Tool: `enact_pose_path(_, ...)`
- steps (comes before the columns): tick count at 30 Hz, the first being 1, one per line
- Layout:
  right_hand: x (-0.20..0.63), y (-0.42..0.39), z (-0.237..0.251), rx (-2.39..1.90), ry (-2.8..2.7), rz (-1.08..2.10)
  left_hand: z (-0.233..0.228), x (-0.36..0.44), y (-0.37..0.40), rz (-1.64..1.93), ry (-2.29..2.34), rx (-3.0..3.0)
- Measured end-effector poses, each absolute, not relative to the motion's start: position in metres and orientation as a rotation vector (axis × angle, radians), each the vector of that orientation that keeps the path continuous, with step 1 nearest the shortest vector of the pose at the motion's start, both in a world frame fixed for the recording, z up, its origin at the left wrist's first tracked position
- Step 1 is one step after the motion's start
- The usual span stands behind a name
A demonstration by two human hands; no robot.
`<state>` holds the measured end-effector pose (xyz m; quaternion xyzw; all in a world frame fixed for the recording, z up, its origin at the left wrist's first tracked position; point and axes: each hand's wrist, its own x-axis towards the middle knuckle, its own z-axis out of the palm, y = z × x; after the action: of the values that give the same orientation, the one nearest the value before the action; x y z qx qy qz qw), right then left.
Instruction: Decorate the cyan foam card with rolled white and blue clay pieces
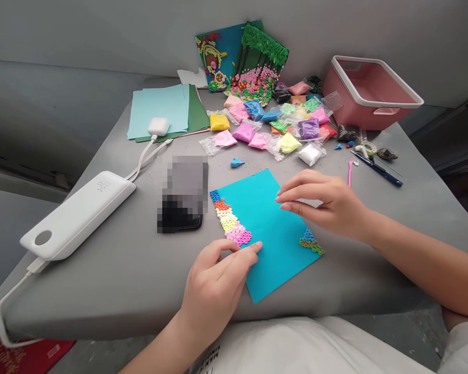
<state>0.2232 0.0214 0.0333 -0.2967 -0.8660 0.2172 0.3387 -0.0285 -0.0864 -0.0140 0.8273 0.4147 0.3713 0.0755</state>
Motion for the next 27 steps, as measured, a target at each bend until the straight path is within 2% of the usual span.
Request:
enact_pose_path(7,0.236,0.033,0.038,-0.890,-2.143,0.578,-0.017,-0.029,-0.087,1.073,1.250,2.485)
enact_pose_path(12,0.264,0.055,0.048,-1.198,-1.980,0.482,-0.011,-0.033,-0.087,1.108,1.210,2.364)
enact_pose_path(14,0.281,0.066,0.050,-1.393,-2.101,0.512,-0.002,-0.036,-0.083,1.115,1.175,2.345)
enact_pose_path(16,0.295,0.075,0.050,-1.511,-2.368,0.703,0.011,-0.038,-0.076,1.108,1.117,2.357)
enact_pose_path(20,0.307,0.082,0.044,-1.477,-2.574,0.945,0.035,-0.041,-0.055,0.998,1.158,2.411)
enact_pose_path(27,0.305,0.083,0.029,-1.349,-2.598,0.897,0.051,-0.024,-0.019,0.929,1.190,2.317)
